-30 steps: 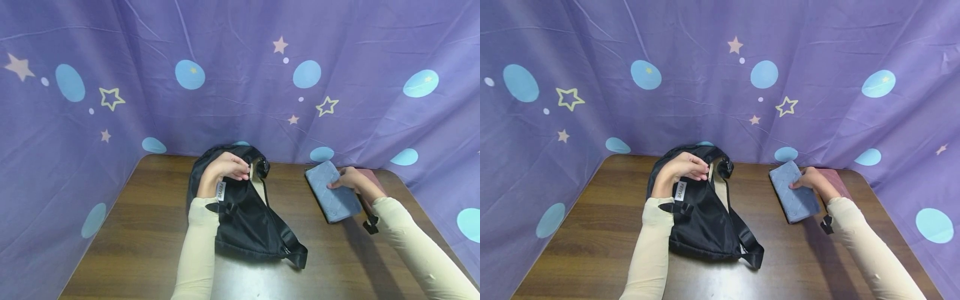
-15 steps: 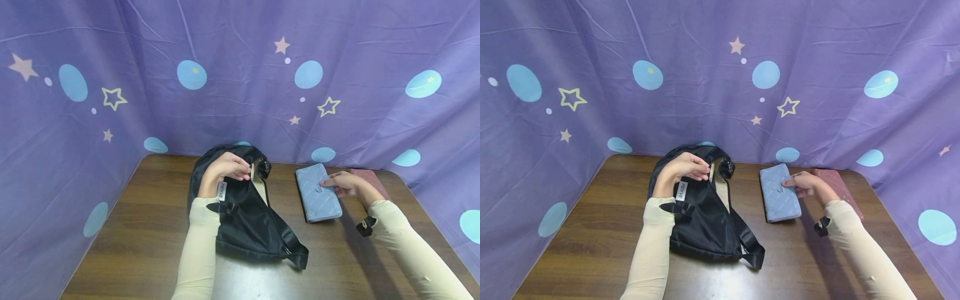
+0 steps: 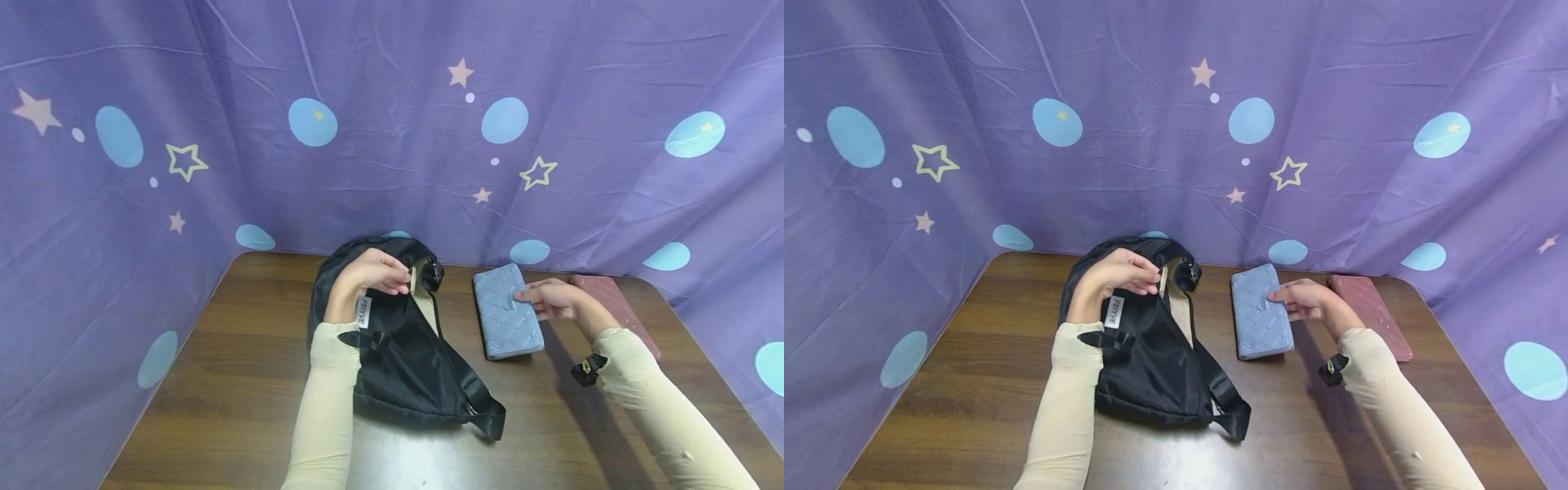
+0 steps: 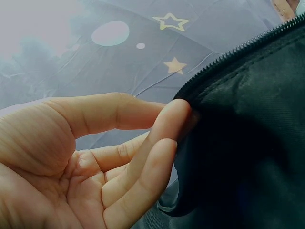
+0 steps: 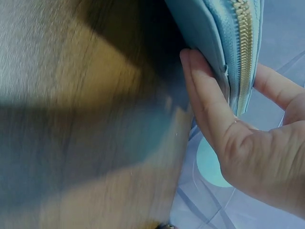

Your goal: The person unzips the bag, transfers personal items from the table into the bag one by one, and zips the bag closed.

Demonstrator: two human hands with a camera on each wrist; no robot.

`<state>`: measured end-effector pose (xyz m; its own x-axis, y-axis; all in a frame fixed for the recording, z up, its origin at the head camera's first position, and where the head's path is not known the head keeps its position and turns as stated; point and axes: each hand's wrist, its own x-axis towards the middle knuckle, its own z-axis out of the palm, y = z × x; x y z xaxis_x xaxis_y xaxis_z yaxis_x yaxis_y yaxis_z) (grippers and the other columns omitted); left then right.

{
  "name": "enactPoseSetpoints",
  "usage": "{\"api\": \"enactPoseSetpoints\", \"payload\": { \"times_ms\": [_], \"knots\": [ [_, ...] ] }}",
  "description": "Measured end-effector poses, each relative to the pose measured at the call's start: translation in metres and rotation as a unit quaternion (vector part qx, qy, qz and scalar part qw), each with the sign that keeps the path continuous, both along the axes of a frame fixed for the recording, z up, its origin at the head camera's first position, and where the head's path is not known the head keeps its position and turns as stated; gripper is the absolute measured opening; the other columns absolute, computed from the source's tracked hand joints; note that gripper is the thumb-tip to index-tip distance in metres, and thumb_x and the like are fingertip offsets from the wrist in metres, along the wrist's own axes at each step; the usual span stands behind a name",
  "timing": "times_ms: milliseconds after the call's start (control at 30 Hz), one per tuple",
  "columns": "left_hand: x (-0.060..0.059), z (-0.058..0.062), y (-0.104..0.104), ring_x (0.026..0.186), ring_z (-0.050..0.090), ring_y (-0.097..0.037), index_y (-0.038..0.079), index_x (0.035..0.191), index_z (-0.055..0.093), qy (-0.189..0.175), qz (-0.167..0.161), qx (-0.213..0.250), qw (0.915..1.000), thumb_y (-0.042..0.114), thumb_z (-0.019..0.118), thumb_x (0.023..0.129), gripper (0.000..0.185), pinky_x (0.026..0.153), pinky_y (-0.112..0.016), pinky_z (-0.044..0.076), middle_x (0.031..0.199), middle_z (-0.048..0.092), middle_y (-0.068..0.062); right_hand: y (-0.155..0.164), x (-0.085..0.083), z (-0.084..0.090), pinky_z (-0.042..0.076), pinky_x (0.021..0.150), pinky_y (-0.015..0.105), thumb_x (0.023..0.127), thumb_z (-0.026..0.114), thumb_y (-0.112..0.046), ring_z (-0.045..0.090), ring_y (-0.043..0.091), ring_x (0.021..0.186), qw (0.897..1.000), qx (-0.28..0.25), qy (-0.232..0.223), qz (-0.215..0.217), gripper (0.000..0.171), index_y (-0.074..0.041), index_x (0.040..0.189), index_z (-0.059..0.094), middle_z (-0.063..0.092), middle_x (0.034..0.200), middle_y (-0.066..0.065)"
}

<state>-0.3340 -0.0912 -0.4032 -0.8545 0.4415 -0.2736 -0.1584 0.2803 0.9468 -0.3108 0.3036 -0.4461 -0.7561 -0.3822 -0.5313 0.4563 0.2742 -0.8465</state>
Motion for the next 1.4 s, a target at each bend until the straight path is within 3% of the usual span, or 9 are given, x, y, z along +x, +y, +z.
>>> {"api": "enactPoseSetpoints", "payload": {
  "times_ms": [533, 933, 1100, 1400],
  "knots": [
    [0.000, 0.003, 0.002, 0.064, 0.070, -0.007, -0.013, 0.117, 0.067, 0.002, -0.003, 0.006, 1.0000, 0.000, 0.067, 0.093, 0.027, 0.064, -0.019, 0.060, 0.076, 0.072, -0.001, -0.016, -0.003, -0.010, 0.059, 0.085, 0.028, 0.107, 0.048, -0.011, 0.072, 0.008, 0.091, 0.999, -0.036, 0.007, -0.026, 0.023, -0.001, 0.129, 0.047, 0.076, 0.094, -0.006],
    [0.000, 0.004, 0.002, 0.063, 0.070, -0.007, -0.013, 0.117, 0.067, -0.003, -0.003, 0.005, 1.0000, 0.000, 0.067, 0.093, 0.028, 0.065, -0.020, 0.061, 0.074, 0.072, 0.000, -0.020, -0.004, -0.013, 0.059, 0.082, 0.026, 0.109, 0.044, -0.009, 0.072, 0.007, 0.088, 0.995, -0.085, -0.001, -0.059, 0.010, -0.012, 0.112, 0.052, 0.075, 0.091, -0.007],
    [0.001, 0.004, 0.002, 0.063, 0.070, -0.006, -0.013, 0.117, 0.068, -0.006, -0.001, 0.006, 1.0000, 0.000, 0.067, 0.093, 0.027, 0.064, -0.020, 0.061, 0.072, 0.072, 0.000, -0.024, 0.000, -0.011, 0.058, 0.081, 0.025, 0.109, 0.043, -0.007, 0.071, 0.006, 0.087, 0.990, -0.118, -0.005, -0.075, 0.015, -0.015, 0.106, 0.055, 0.074, 0.089, -0.007],
    [0.001, 0.002, 0.001, 0.063, 0.070, -0.007, -0.013, 0.116, 0.068, -0.007, 0.002, 0.006, 1.0000, -0.001, 0.067, 0.093, 0.026, 0.063, -0.020, 0.060, 0.072, 0.072, 0.000, -0.046, 0.008, -0.003, 0.059, 0.079, 0.026, 0.108, 0.044, -0.004, 0.071, 0.007, 0.086, 0.976, -0.180, 0.004, -0.124, 0.010, -0.009, 0.112, 0.051, 0.073, 0.090, -0.005]
  ]
}}
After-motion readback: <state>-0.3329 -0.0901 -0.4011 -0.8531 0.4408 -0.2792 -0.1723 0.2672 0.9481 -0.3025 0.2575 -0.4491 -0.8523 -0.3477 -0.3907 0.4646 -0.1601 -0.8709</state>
